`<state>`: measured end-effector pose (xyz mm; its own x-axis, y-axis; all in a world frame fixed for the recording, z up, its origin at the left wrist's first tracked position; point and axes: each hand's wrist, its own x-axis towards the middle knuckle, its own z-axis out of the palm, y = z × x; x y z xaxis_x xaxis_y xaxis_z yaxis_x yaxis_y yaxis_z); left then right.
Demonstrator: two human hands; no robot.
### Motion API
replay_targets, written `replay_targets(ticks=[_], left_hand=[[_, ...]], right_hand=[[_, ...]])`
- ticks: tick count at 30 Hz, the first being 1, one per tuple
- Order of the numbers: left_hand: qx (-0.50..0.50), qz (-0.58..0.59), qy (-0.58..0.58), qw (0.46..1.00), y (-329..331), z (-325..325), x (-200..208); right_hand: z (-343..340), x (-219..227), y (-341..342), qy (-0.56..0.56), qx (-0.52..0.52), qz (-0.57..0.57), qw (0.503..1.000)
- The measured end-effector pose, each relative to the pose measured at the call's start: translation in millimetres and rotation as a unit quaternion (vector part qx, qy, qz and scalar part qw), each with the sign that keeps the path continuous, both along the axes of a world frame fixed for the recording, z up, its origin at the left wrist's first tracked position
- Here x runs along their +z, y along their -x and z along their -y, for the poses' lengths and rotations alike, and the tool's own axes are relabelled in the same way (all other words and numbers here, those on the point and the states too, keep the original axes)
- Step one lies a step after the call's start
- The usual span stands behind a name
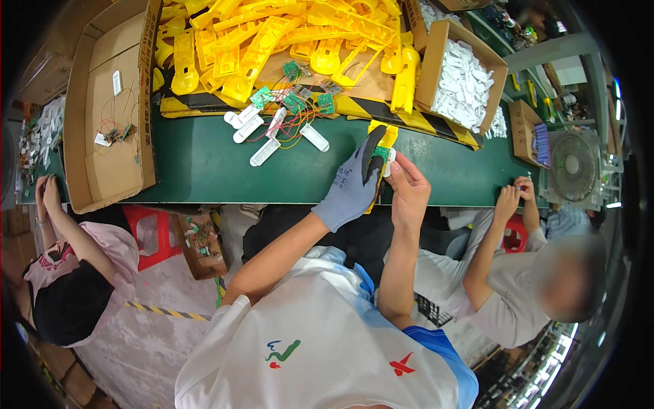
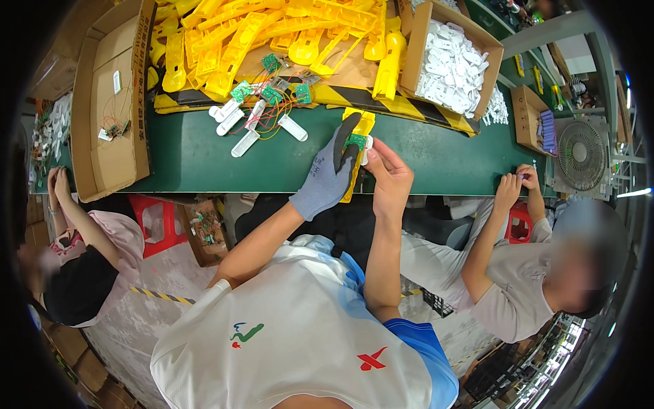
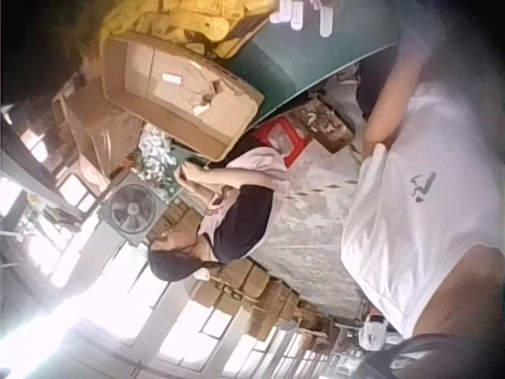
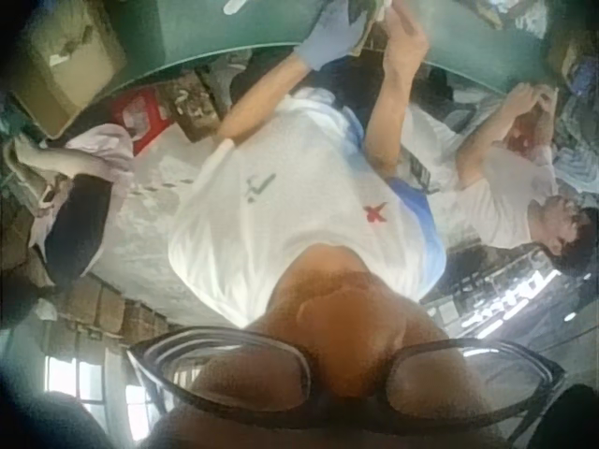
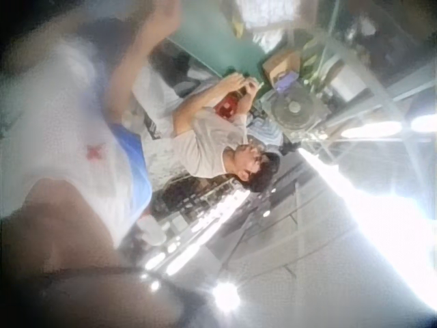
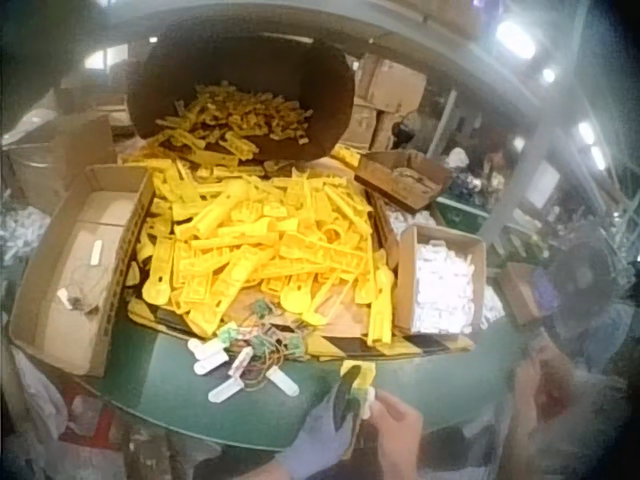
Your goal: The recorder is assembling electronic components into yellow plastic housings at an assembly line.
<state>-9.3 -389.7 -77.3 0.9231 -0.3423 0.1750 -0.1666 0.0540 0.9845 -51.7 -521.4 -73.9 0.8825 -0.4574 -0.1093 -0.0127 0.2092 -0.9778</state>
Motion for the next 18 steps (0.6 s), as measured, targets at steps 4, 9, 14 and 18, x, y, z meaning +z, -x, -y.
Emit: replay_targets(ticks=[4, 9, 14, 18], left_hand=[[0.003, 0.016, 0.008, 1.0, -0.8, 2.5, -5.5], [0.013, 0.036, -0.016, 0.999, 1.0, 2.1, -7.8], [-0.001, 0.01, -0.024, 1.0, -0.9, 2.1, -2.6], [0.0, 0.035, -0.03, 0.999, 1.0, 3.6, -13.2]], right_hand=[[-2.2, 3.7, 0.3, 0.021, -0.003, 0.005, 1.0], [-22.6, 8.7, 3.3, 0.12, -0.07, 0.009, 0.99], [-15.9, 10.3, 1.5, 0.145, -0.064, -0.064, 0.985], [5.0, 25.5, -0.8, 0.092, 0.052, -0.094, 0.99]])
